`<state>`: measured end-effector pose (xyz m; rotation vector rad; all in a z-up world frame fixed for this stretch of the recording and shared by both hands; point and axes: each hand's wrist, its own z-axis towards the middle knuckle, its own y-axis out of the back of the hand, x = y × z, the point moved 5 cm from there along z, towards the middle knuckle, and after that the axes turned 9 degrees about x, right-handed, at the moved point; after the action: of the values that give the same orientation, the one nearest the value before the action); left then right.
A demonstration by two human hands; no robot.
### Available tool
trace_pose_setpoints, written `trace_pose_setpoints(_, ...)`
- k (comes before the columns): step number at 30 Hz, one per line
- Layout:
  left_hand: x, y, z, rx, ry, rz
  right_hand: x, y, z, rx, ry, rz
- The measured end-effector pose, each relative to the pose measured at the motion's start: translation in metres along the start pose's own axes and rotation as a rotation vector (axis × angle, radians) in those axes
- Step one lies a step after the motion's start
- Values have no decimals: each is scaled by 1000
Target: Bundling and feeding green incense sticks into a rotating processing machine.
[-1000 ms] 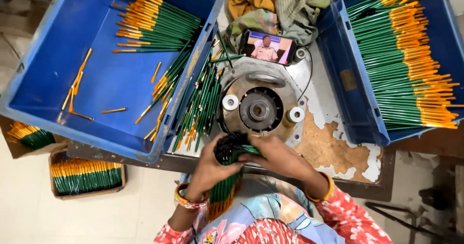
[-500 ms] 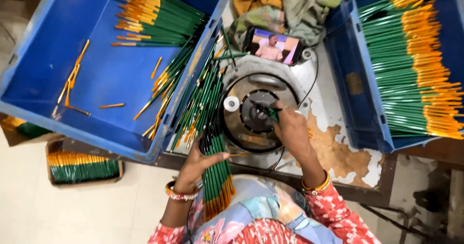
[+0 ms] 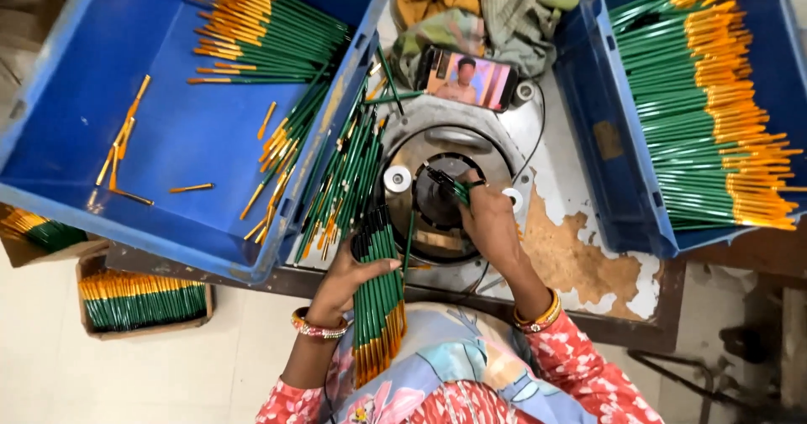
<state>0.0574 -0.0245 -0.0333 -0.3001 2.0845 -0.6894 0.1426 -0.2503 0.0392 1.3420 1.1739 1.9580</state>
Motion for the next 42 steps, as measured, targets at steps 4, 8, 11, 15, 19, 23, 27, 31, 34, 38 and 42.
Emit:
trace_pose_setpoints(4,14,13,10,16,-28,-14,21,25,-11,-26,-165,114)
trace_pose_setpoints(8,20,7,3,-5,-7,-40,43,29,-10,129,-374,316)
trace_pose_setpoints(11,14,4,8,-38,9,-53,54,11,-1,284,-174,229)
trace_pose_setpoints(15,16,4,10,19,-78,11,70,-2,4,446,-102,108)
trace_pose_setpoints(19,12,1,10,60,-144,80,72,1,12,480,-69,60)
trace_pose_setpoints(23,8,-6,4,135,-158,89,67,-2,-2,581,32,71)
trace_pose_setpoints(27,-6,-25,-11,259,-161,18,71,6,-20,652,78,332)
trace_pose_setpoints(31,-10,1,-16,-49,-74,-49,19,41,-36,442,-128,509)
trace_pose_setpoints(34,-20,19,-34,-257,-112,-85,-8,86,-42,-95,-319,575)
trace_pose_setpoints(38,-7,21,-15,-165,-92,-152,28,110,-33,-197,-286,149)
trace_pose_setpoints(42,35,32,-17,-155,49,-235,-6,29,-20,10,-117,-71)
